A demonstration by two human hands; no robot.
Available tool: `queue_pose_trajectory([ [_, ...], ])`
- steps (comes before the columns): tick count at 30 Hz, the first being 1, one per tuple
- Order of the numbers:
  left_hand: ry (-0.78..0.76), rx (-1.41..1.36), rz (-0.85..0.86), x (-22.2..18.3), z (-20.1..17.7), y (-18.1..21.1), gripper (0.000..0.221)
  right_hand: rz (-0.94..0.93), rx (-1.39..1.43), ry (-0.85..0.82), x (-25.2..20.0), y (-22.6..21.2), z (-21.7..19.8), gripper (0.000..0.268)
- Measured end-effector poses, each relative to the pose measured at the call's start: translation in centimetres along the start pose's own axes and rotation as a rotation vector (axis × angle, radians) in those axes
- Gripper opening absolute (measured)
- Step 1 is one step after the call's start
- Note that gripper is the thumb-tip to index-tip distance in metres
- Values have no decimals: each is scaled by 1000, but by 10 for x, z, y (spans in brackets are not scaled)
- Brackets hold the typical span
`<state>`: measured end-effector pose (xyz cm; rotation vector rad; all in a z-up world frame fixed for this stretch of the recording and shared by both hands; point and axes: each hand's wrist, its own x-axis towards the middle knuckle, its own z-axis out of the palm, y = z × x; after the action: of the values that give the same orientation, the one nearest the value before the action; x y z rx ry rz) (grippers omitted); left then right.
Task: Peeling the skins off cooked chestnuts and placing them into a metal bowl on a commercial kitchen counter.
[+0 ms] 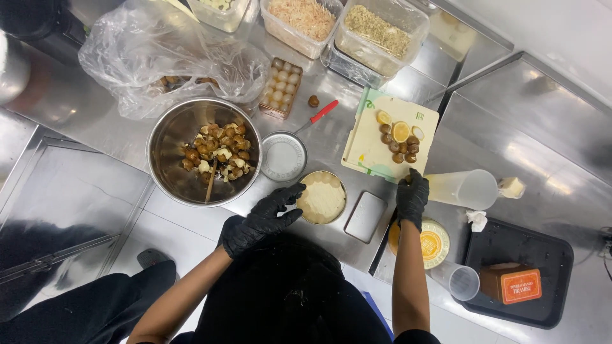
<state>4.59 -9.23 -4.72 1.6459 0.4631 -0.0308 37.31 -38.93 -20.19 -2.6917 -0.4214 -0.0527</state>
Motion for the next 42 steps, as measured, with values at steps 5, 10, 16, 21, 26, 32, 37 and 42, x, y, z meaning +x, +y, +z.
queue_pose_trajectory([
  [5,9,-109,55,10,6,-2,68,337,1112,-399,-43,-129,-74,32],
  [10,65,-168,349,-4,-2,64,74,215,1377,-590,-101,-212,-98,32],
  [16,422,321,695,-34,-31,105,62,-188,1334,-549,-116,-275,-129,33],
  [21,208,-218,362,-46,-56,99,45,-448,1045,-550,-115,-310,-145,29],
  [26,228,-432,211,-56,-64,87,42,-512,938,-566,-113,-344,-155,29],
  [32,324,-412,311,-59,-71,79,41,-672,814,-437,-120,-370,-144,21],
  [37,487,-262,478,-56,-73,63,35,-624,871,-399,-131,-387,-132,21],
  [42,420,-401,461,-53,-80,51,34,-636,932,-453,-131,-386,-126,22],
])
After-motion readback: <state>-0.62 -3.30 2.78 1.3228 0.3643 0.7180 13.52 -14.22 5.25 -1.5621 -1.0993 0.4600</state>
